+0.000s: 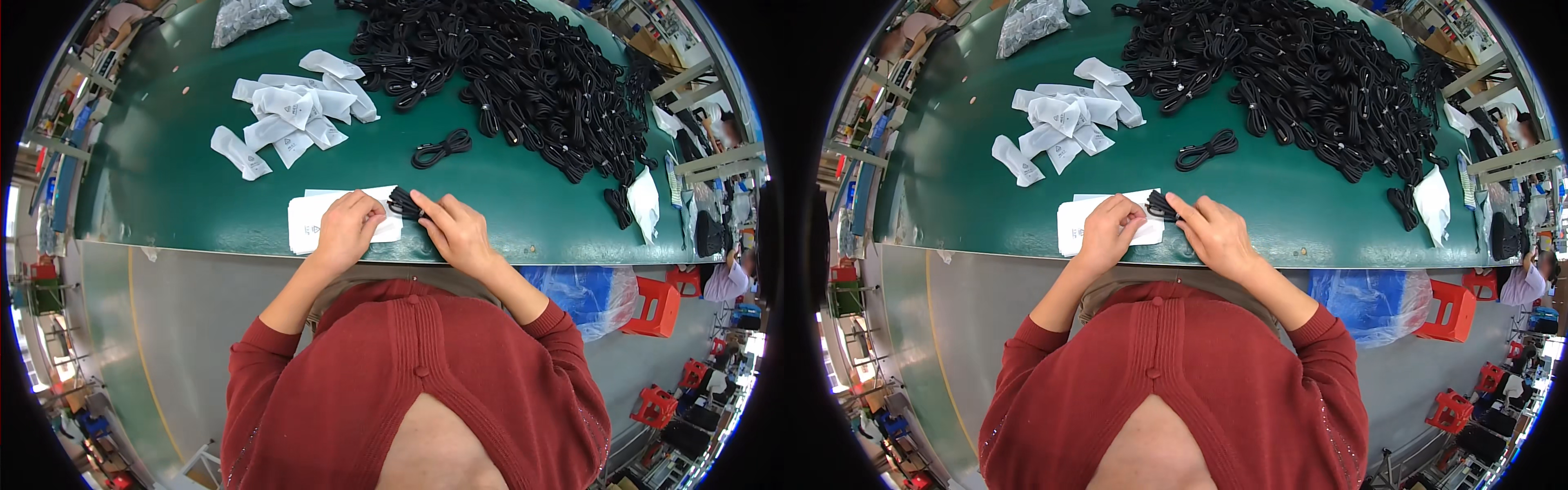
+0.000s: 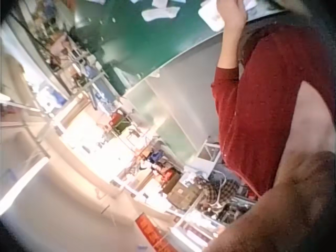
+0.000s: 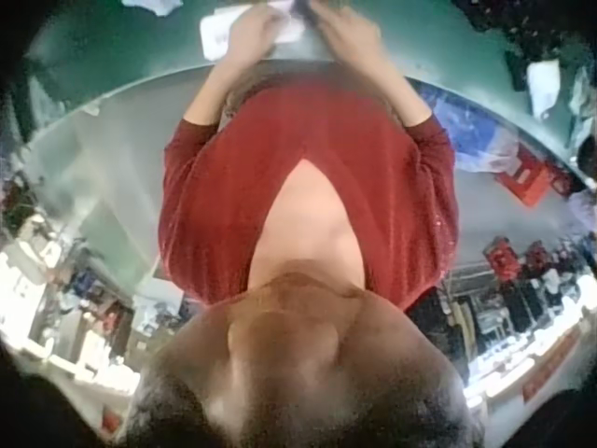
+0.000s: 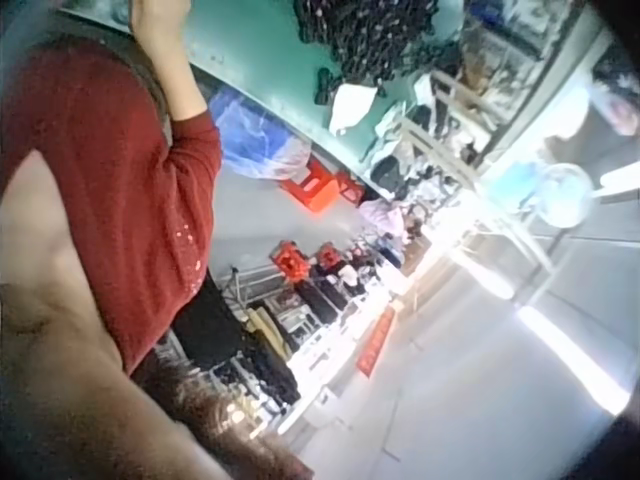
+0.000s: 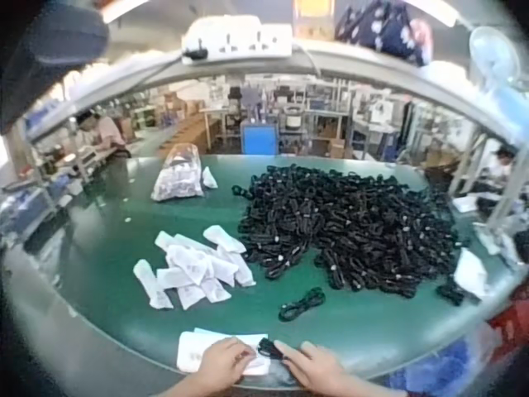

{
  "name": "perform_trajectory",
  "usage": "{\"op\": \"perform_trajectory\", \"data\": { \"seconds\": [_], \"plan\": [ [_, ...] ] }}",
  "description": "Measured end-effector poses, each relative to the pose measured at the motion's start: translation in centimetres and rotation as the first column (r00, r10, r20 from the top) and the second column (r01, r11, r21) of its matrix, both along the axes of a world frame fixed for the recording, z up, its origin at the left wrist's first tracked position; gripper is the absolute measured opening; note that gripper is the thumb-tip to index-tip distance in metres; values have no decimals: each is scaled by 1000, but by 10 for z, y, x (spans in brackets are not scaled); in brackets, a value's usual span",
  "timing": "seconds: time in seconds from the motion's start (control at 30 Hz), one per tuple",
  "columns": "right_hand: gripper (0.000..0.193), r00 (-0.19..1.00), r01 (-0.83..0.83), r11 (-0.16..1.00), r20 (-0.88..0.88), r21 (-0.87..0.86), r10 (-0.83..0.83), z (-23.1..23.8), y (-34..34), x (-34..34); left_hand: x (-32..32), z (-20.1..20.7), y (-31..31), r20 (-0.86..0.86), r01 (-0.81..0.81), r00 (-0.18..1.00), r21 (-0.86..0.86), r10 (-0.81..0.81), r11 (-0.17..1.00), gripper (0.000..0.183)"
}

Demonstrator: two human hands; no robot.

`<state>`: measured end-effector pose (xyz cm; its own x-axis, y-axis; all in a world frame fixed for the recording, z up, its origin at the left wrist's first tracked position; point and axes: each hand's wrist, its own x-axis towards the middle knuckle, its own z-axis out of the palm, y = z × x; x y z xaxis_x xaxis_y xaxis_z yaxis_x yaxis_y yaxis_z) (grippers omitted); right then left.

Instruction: The person repeatedly picks up coiled black cables from a large pile on a green workbench and places them into small white plastic bags. The person handles the cables one at a time, inserting each into a bag and then placing the packaged item aside. The process is continuous and repetitive throughout the clip.

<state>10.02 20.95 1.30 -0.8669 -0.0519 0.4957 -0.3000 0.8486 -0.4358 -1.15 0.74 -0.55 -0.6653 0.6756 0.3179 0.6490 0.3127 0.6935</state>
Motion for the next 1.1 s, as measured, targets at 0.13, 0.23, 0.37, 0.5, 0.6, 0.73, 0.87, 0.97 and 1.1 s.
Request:
{"op": "perform_trajectory", "data": {
  "seconds": [0.13, 0.23, 0.37, 0.5, 0.6, 0.73, 0.87, 0.97, 1.1],
  "plan": [
    [52, 997, -32, 991, -64, 133, 41, -4, 3, 6, 1, 4, -4, 213, -61, 976, 53, 49, 997, 8],
    [56, 995, -62, 977, -65, 205, 76, 1, 3, 5, 0, 6, -5, 263, -63, 964, 80, 40, 995, 7],
    [50, 984, -166, 963, -20, 213, 174, 7, 6, 0, -1, 11, -7, 241, 15, 970, 107, -41, 994, 6],
    [27, 885, -90, 891, 375, -445, 276, 10, 10, -4, 0, 21, -7, -13, 167, 986, 132, -167, 977, 9],
    [20, 644, 370, 546, 631, -752, 433, 15, 6, -11, 2, 36, -4, -74, 203, 977, 71, -198, 976, 13],
    [15, 924, -6, 777, 294, -630, 246, 7, -6, -14, -2, 40, 1, -114, 168, 981, 98, -157, 981, 15],
    [16, 968, -211, 820, 6, -532, 252, 16, -6, -19, -10, 44, 1, -45, 120, 992, 127, -115, 985, 12],
    [17, 936, -344, 754, -135, -560, 326, 20, -1, -23, -21, 49, -2, 84, 51, 994, 203, -69, 978, 8],
    [19, 969, -239, 850, -64, -469, 237, 22, 2, -26, -25, 54, -3, 52, 27, 998, 193, -38, 981, 10]
  ]
}}
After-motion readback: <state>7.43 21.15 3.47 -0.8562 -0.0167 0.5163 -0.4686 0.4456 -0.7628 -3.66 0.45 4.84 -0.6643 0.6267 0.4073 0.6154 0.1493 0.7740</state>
